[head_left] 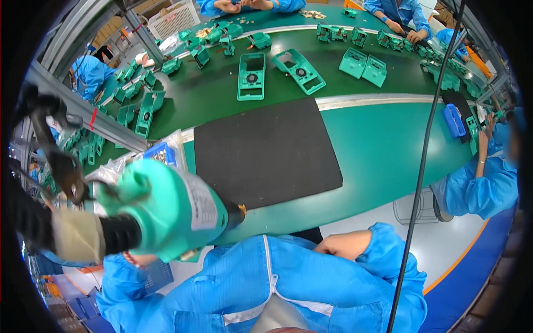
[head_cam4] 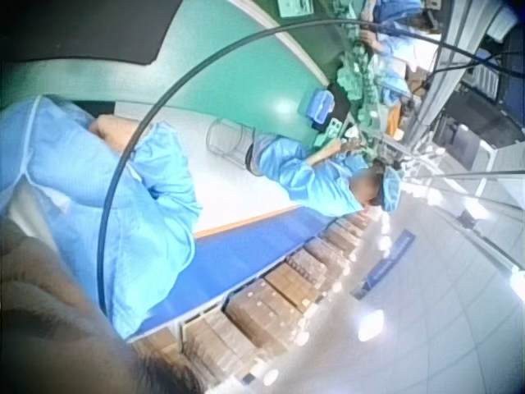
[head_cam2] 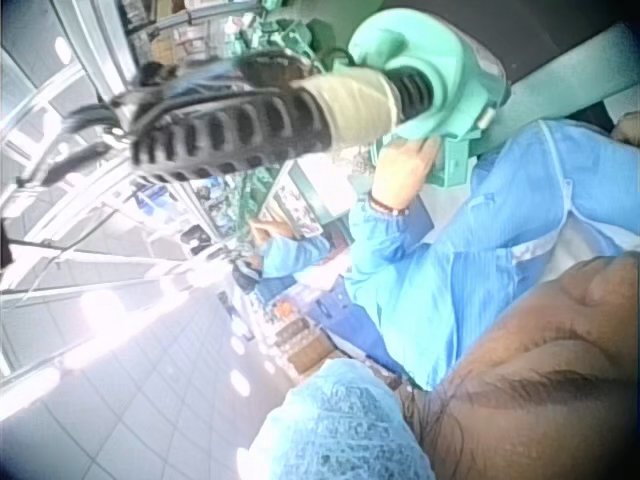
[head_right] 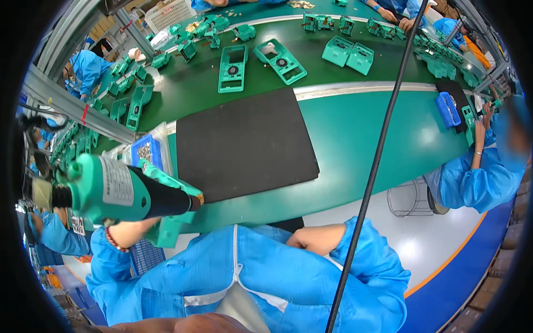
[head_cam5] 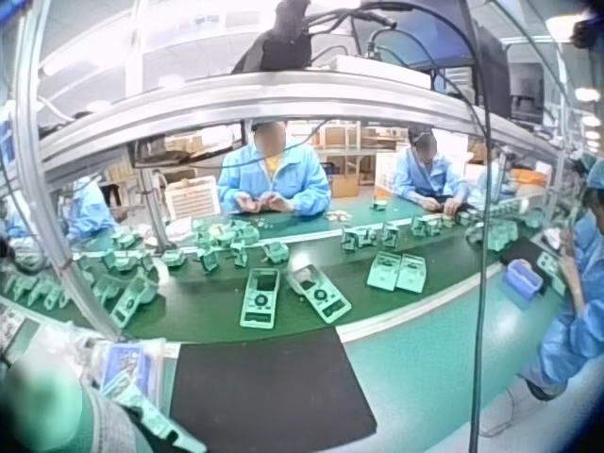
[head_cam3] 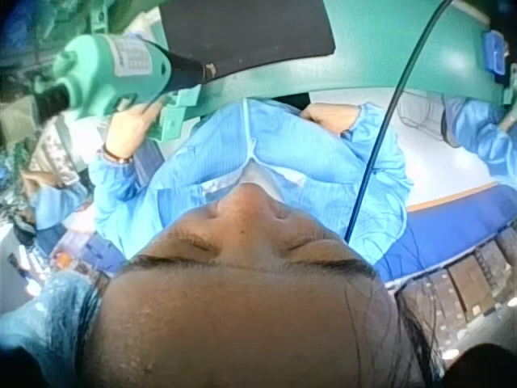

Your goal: The worker is assembling digital multimeter housings by inserting internal components and using an electric screwdriver to secure them.

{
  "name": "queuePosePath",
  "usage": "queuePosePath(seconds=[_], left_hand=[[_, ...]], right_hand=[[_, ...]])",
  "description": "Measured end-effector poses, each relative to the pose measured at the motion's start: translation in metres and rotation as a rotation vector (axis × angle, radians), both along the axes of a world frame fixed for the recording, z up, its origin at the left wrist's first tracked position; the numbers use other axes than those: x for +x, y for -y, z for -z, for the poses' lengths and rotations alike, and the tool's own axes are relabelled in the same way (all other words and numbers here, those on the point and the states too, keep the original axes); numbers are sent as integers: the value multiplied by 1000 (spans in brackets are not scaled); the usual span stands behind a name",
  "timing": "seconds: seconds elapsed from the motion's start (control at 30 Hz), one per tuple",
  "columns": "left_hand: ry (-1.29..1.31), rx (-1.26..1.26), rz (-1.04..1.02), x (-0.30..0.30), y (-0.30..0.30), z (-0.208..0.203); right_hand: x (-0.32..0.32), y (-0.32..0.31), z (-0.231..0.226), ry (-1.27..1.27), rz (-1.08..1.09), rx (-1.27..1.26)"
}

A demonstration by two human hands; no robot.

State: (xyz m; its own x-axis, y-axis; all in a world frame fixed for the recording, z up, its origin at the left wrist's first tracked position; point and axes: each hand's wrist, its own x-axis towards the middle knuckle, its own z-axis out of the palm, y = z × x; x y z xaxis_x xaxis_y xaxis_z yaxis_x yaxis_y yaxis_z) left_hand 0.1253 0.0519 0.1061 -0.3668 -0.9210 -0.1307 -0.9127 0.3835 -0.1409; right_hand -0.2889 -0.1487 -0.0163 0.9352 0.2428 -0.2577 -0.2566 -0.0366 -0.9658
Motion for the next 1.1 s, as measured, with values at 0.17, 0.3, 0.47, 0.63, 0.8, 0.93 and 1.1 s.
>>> queuePosePath(seconds=[0.17, 0.3, 0.47, 0.63, 0.8, 0.93, 1.1], left_hand=[[-157, -42, 404, -49, 47, 31], [-127, -72, 525, -71, 67, 42], [-189, -187, 554, -83, 102, 63], [-306, -81, 420, -90, 96, 75], [-502, -67, 245, -91, 73, 78], [-711, -4, 97, -100, 53, 93], [-610, -197, 50, -116, 43, 106]], right_hand=[[-7, -46, 98, -193, 583, -907], [24, -30, 200, 74, 871, -965], [39, -25, 220, 105, 878, -1035], [40, -17, 219, 110, 836, -1001], [44, -17, 223, 91, 787, -940], [40, -18, 223, 70, 742, -896], [30, -23, 223, 36, 693, -843]])
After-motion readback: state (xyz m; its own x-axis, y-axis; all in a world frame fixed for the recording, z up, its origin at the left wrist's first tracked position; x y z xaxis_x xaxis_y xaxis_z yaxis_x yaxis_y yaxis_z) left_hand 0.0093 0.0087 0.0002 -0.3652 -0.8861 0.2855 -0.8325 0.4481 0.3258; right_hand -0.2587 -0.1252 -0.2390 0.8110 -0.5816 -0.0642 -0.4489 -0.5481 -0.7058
